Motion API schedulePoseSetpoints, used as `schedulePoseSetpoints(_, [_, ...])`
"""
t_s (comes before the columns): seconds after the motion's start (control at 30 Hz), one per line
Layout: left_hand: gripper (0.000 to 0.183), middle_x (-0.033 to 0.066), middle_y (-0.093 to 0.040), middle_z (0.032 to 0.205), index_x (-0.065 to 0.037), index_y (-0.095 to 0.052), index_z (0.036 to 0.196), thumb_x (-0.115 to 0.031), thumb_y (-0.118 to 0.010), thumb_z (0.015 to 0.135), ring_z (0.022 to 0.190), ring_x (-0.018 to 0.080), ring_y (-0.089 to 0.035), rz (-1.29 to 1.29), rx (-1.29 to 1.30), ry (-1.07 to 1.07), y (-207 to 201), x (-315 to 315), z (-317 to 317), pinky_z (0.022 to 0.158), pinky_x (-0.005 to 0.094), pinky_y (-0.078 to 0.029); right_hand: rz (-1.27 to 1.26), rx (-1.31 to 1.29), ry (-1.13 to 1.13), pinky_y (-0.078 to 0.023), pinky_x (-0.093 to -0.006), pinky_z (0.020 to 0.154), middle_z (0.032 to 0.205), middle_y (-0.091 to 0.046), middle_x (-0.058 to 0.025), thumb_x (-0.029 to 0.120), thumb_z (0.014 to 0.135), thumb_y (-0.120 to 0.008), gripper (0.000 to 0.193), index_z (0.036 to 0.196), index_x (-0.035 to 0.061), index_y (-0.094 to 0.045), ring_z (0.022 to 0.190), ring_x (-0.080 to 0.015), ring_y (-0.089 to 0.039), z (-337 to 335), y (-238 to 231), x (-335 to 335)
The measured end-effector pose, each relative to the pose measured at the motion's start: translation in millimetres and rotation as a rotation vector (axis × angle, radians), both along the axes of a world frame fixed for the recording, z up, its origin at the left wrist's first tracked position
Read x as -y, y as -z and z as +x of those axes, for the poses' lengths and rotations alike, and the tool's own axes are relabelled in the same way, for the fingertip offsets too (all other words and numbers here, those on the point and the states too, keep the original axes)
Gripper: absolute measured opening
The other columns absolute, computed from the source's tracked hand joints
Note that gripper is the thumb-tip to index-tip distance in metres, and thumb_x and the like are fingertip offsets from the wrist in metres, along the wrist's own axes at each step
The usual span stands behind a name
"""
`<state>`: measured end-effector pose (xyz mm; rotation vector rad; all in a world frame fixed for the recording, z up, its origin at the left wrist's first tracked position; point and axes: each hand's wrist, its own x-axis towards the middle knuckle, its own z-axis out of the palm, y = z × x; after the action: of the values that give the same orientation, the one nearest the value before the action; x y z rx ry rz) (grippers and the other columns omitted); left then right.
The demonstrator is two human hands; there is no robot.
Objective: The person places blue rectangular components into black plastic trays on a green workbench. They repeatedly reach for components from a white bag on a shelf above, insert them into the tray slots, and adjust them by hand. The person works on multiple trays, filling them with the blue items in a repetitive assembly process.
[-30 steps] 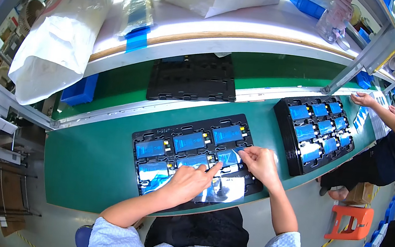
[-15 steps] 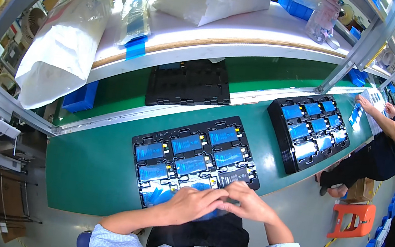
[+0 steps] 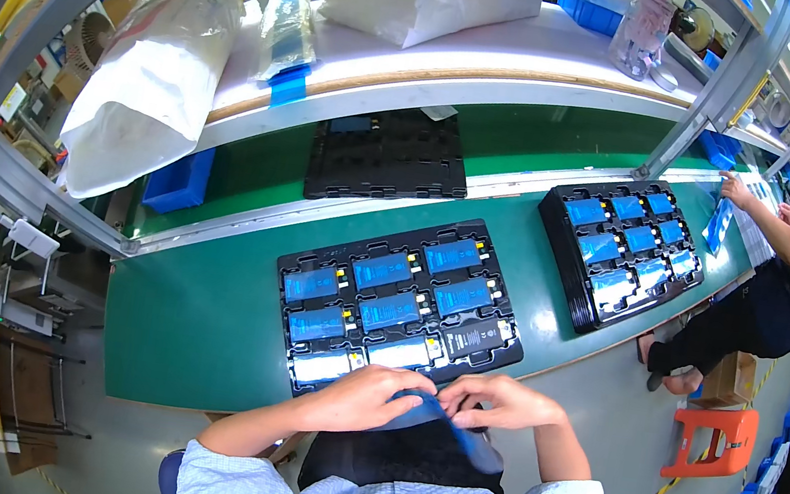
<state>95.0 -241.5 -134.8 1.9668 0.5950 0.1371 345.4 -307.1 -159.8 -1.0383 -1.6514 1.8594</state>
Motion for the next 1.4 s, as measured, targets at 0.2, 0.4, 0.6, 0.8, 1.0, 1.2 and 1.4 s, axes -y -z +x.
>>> schedulePoseSetpoints(0.2, [0.031, 0.0094, -0.068, 0.094, -0.001, -0.054, 0.123, -0.019, -0.054, 0.098, 0.092, 0.0139, -0.064, -0.329, -0.057, -0.117, 9.1, 3.2, 5.6, 0.081, 0.0303, -0.051, 0.049, 0.107, 0.273, -0.046, -0.0226, 0.060, 0.073, -0.063, 0.0006, 0.020, 0.083, -0.077, 0.022, 0.089, 0.0035, -0.063, 0.068, -0.0056, -0.058, -25.4, 26.1, 12.9])
schedulePoseSetpoints(0.4, [0.023, 0.0121, -0.068, 0.097, 0.000, -0.059, 0.111, -0.016, -0.059, 0.095, 0.094, 0.0184, -0.066, -0.264, 0.051, -0.127, 27.7, 13.9, 1.9, 0.085, 0.0315, -0.052, 0.134, 0.139, 0.349, -0.044, -0.0225, 0.057, 0.070, -0.061, 0.0019, 0.024, 0.084, -0.076, 0.025, 0.086, 0.0020, -0.065, 0.064, -0.0029, -0.053, -31.5, 18.2, 22.4])
schedulePoseSetpoints(0.6, [0.020, 0.0102, -0.069, 0.078, -0.002, -0.065, 0.094, -0.022, -0.063, 0.092, 0.073, 0.0212, -0.068, -0.038, -0.048, -0.199, 20.9, 15.4, 3.5, 0.065, 0.0345, -0.053, -0.103, -0.111, 0.412, -0.049, -0.0237, 0.066, 0.082, -0.069, -0.0035, 0.019, 0.089, -0.070, 0.022, 0.105, 0.0035, -0.070, 0.073, -0.0072, -0.061, -19.3, 30.7, 28.9])
schedulePoseSetpoints(0.8, [0.027, 0.0152, -0.061, 0.062, -0.007, -0.067, 0.082, -0.030, -0.058, 0.093, 0.055, 0.0318, -0.062, 0.379, -0.041, -0.392, 23.6, 7.7, -24.7, 0.048, 0.0398, -0.048, -0.027, 0.029, 0.634, -0.052, -0.0256, 0.067, 0.081, -0.067, -0.0010, 0.015, 0.090, -0.067, 0.014, 0.091, 0.0018, -0.070, 0.074, -0.0091, -0.061, 41.8, 6.1, 14.8])
schedulePoseSetpoints(1.0, [0.022, 0.0101, -0.066, 0.068, -0.009, -0.069, 0.094, -0.029, -0.058, 0.092, 0.056, 0.0270, -0.064, 0.354, -0.024, -0.097, 23.8, 0.9, -33.7, 0.047, 0.0375, -0.049, -0.015, 0.232, 0.764, -0.040, -0.0181, 0.050, 0.070, -0.062, 0.0041, 0.024, 0.090, -0.068, 0.022, 0.088, 0.0023, -0.069, 0.061, -0.0023, -0.054, 63.0, 5.6, -23.6])
schedulePoseSetpoints(1.2, [0.029, 0.0072, -0.062, 0.077, -0.009, -0.062, 0.115, -0.027, -0.058, 0.092, 0.053, 0.0230, -0.063, 0.732, -0.017, -0.117, 42.2, 2.2, 9.5, 0.044, 0.0338, -0.049, 0.044, 0.360, 0.691, -0.043, -0.0213, 0.050, 0.065, -0.063, 0.0012, 0.024, 0.089, -0.070, 0.027, 0.088, -0.0026, -0.069, 0.055, -0.0039, -0.053, 37.6, 18.3, -42.0])
schedulePoseSetpoints(1.4, [0.030, 0.0039, -0.054, 0.077, -0.011, -0.062, 0.116, -0.028, -0.059, 0.091, 0.052, 0.0184, -0.060, 0.834, -0.087, -0.104, 55.1, -1.3, 18.9, 0.042, 0.0325, -0.046, 0.090, 0.357, 0.704, -0.043, -0.0221, 0.049, 0.063, -0.064, -0.0011, 0.023, 0.088, -0.071, 0.028, 0.088, -0.0045, -0.070, 0.053, -0.0047, -0.054, 35.3, 27.1, -41.7])
